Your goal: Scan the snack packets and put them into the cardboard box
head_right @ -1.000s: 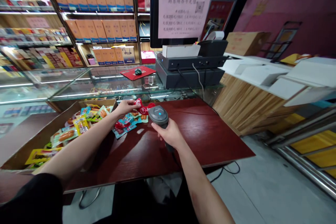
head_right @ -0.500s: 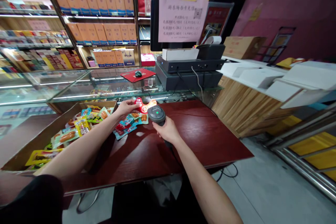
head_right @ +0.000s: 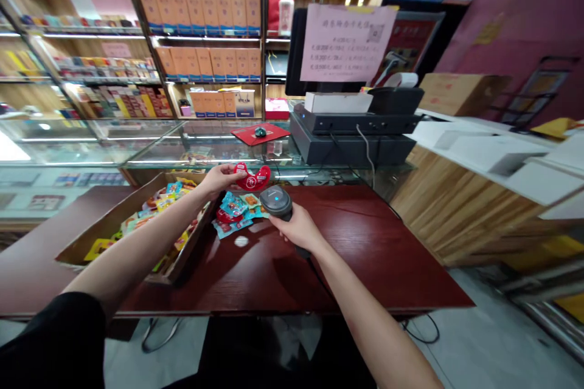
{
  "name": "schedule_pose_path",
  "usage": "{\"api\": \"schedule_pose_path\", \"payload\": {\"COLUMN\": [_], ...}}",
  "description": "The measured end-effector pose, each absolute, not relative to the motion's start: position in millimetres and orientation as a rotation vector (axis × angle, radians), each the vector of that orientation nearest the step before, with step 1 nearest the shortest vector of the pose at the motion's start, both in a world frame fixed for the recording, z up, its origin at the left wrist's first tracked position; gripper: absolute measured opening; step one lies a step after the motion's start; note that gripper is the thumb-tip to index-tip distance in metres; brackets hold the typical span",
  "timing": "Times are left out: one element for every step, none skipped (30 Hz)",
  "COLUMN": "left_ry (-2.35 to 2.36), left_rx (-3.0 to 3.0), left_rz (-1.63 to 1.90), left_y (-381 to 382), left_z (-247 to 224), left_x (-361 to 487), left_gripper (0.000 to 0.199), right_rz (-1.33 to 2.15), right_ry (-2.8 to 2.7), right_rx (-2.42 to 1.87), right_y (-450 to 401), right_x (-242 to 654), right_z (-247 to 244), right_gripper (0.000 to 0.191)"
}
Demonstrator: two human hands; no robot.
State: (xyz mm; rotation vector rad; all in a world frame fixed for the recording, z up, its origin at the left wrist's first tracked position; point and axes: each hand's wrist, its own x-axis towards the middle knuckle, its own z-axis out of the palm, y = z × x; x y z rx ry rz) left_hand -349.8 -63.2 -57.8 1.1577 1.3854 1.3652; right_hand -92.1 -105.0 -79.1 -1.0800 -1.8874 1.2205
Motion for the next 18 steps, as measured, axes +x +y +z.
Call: {"api": "schedule_pose_path", "payload": {"left_ry": [1.398,1.415,1.446,1.492,1.542,1.591,1.636,1.676,1.714,1.751,1.788,1.822,1.852,1.878,1.895,1.898,1.888,1.868], "left_rx": [1.179,1.196,1.197,1.183,1.165,1.148,1.137,1.133,1.130,1.125,1.123,1.124,1.131,1.147,1.177,1.223,1.279,1.342], "left_rz": [1.375,1.388,1.415,1.454,1.495,1.535,1.566,1.589,1.608,1.626,1.638,1.644,1.645,1.635,1.610,1.568,1.517,1.458], "left_y": [-71.8,-81.9,-93.3,-105.6,-118.6,-131.8,-145.0,-157.5,-168.9,-178.8,-186.8,-192.5,-195.8,-196.5,-194.8,-190.8,-184.6,-176.6], "left_z": [-50.8,-44.0,-37.8,-32.1,-27.2,-22.7,-18.7,-15.1,-11.8,-8.9,-6.4,-4.6,-3.6,-3.5,-4.6,-6.9,-10.3,-14.8], "left_x": [-363.5,-378.6,-394.6,-410.7,-426.3,-440.7,-453.4,-464.1,-472.6,-478.8,-482.7,-484.6,-484.4,-482.4,-478.5,-473.0,-466.0,-457.7], "left_gripper": [0.045,0.046,0.047,0.047,0.048,0.047,0.046,0.045,0.043,0.041,0.040,0.039,0.038,0.038,0.038,0.039,0.040,0.040], "right_rz": [1.219,1.220,1.223,1.228,1.235,1.239,1.241,1.237,1.229,1.220,1.212,1.204,1.194,1.185,1.179,1.175,1.172,1.169], "right_ry": [-1.902,-1.917,-1.935,-1.953,-1.972,-1.994,-2.016,-2.039,-2.061,-2.082,-2.099,-2.113,-2.124,-2.132,-2.137,-2.139,-2.139,-2.137], "right_rx": [-1.070,-1.063,-1.051,-1.036,-1.019,-0.999,-0.977,-0.954,-0.932,-0.909,-0.885,-0.863,-0.845,-0.833,-0.828,-0.829,-0.834,-0.843], "right_y": [-103.9,-102.6,-101.1,-99.7,-98.4,-97.4,-96.9,-96.7,-97.0,-97.5,-98.2,-98.8,-99.3,-99.4,-99.3,-98.7,-97.9,-96.9], "right_x": [-95.9,-100.0,-104.4,-109.2,-114.3,-119.8,-125.4,-131.1,-136.6,-141.8,-146.4,-150.2,-153.0,-154.7,-155.1,-154.3,-152.4,-149.3], "right_z": [-77.4,-76.4,-76.0,-75.9,-76.0,-76.1,-76.0,-75.8,-75.5,-75.0,-74.6,-74.2,-73.9,-73.8,-74.0,-74.2,-74.6,-75.0], "right_gripper": [0.027,0.027,0.027,0.027,0.027,0.026,0.026,0.026,0.026,0.025,0.025,0.025,0.026,0.026,0.027,0.027,0.028,0.028]}}
